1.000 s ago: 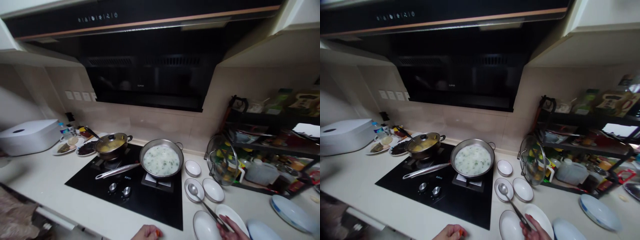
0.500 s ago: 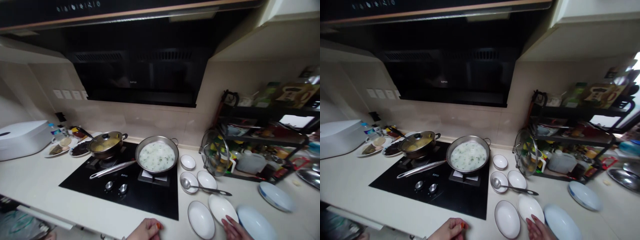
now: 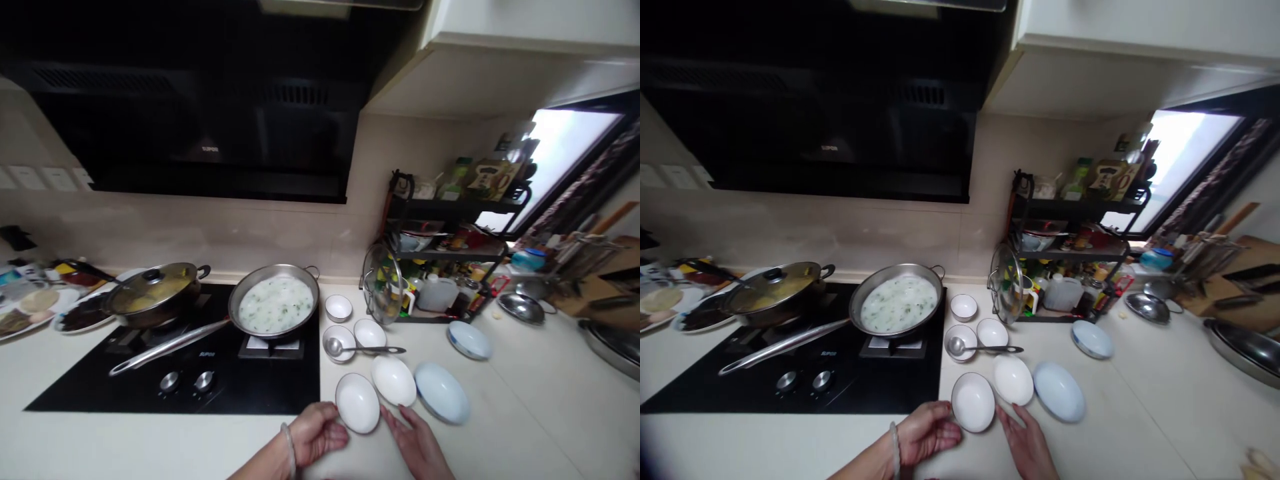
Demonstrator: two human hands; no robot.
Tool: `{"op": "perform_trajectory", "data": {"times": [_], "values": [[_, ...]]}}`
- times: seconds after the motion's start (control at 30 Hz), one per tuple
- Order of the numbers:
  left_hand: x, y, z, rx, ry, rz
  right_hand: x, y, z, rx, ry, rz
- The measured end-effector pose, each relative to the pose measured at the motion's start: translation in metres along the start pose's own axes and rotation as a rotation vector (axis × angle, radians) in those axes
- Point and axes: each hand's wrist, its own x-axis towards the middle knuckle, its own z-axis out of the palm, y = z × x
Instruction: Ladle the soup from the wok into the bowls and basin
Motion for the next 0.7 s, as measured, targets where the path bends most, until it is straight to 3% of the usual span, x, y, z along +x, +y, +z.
{"op": "perform_trajectory", "data": {"times": [0.33,0.5,0.7], "values": [[0.031,-0.005,0.017,-0.057,0.030,0.013,0.006,-0.033,-0.052,0.102,0.103,-0.092],[0.039,-0.005,0.023,-0.153,0.039,-0.030,0.011,-0.055,-0.059,0.177,0.080,-0.124],[0.042,0.003,0.026,-0.193,0.179,0.062,0.024,-0.070,-0.071,0.174,0.029,-0.112]]}}
